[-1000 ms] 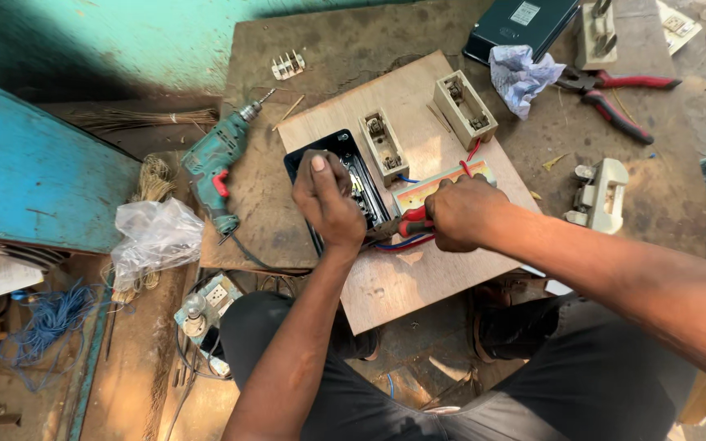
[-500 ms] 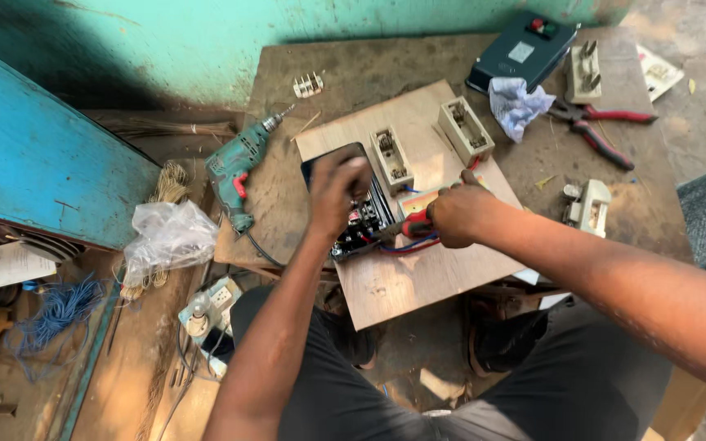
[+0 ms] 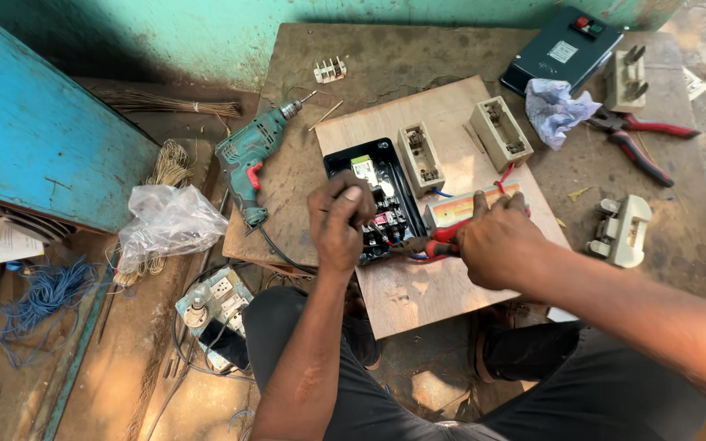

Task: The person sits on the floor and works on an open electrical starter box, using pliers and a screwdriver to strip, cut, and connect wires to terminals. They repeatedly adjust connections and tighten screws within the device.

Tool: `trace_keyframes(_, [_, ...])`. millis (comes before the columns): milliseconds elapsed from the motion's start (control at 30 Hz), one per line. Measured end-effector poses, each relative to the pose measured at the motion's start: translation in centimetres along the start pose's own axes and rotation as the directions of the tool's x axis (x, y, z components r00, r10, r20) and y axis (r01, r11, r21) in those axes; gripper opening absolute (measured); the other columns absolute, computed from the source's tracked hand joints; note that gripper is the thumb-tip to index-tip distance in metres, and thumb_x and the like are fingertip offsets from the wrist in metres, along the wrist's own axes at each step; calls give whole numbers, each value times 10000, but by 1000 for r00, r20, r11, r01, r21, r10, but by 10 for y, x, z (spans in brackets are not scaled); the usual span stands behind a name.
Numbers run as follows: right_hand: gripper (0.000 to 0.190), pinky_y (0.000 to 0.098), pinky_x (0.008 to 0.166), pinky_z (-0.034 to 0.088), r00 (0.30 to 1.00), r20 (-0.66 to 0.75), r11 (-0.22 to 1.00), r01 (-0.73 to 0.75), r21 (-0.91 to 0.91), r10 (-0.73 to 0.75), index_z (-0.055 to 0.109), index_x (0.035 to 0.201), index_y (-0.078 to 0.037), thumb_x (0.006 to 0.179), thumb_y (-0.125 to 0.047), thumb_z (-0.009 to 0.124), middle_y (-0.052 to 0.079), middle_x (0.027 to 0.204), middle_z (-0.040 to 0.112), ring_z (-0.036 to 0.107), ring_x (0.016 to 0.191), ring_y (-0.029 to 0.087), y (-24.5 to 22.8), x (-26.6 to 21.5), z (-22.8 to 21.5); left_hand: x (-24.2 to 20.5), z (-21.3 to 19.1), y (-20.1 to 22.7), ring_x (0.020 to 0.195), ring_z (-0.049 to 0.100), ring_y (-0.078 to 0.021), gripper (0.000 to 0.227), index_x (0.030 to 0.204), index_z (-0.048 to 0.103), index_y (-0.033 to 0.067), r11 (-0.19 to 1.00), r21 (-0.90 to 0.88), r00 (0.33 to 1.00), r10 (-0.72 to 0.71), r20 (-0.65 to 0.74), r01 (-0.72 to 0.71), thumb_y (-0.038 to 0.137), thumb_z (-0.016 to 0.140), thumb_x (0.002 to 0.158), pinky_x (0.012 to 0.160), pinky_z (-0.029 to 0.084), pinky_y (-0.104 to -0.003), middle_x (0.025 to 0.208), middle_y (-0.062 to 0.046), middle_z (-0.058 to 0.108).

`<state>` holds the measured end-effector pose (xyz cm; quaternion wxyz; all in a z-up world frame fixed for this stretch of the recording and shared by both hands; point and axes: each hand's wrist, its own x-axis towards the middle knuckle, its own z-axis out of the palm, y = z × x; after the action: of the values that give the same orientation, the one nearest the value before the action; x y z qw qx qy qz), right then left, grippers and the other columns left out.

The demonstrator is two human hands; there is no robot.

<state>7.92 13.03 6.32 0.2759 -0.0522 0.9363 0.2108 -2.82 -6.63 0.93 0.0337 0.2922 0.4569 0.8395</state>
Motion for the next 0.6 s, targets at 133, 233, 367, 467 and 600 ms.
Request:
trace_keyframes(133, [402, 680, 943, 424, 1000, -10, 1000, -3, -8, 3, 654, 1197, -27, 865, -230, 553, 450, 1483, 303, 510, 1191, 637, -2, -9, -9, -1, 5, -2, 541, 322, -85, 335, 756, 534, 42, 999, 43, 999, 33, 2, -33, 282, 562, 989, 518, 261, -306, 625, 17, 409])
trace_keyframes(233, [376, 634, 967, 465, 998, 65, 1000, -11, 12, 10, 680, 1166, 22, 941, -218, 498, 455, 1564, 282, 639, 1091, 508, -6, -11, -14, -2, 8, -5, 552, 335, -86, 344, 756, 539, 43, 995, 84, 999, 50, -6, -50, 280, 548, 1005, 525, 255, -298, 625, 15, 403])
trace_keyframes(367, [423, 729, 940, 399, 1000, -30, 993, -8, -115, 5, 659, 1175, 34, 891, -257, 541, 428, 1365, 443, 588, 1044, 556, -15, -9, -13, -4, 10, -11, 564, 336, -82, 348, 762, 523, 54, 998, 49, 999, 43, 7, -43, 285, 559, 1019, 529, 262, -294, 638, 12, 398])
trace_keyframes(467, [358, 722, 918, 430, 999, -32, 996, -7, -94, 4, 680, 1157, -21, 927, -250, 527, 333, 1179, 587, 599, 1000, 471, -21, -7, -9, -2, 10, -11, 591, 374, -81, 328, 835, 557, 46, 996, 68, 998, 55, -6, -55, 324, 549, 1009, 535, 297, -286, 675, 8, 440])
trace_keyframes(600, [295, 577, 802, 492, 993, -119, 998, 21, -53, -27, 690, 1128, -80, 965, -222, 490, 224, 1056, 600, 608, 950, 386, -22, -8, -1, -2, 18, -9, 669, 437, -73, 327, 914, 583, 65, 985, 161, 996, 78, -53, -69, 342, 517, 1075, 592, 358, -275, 769, 11, 501])
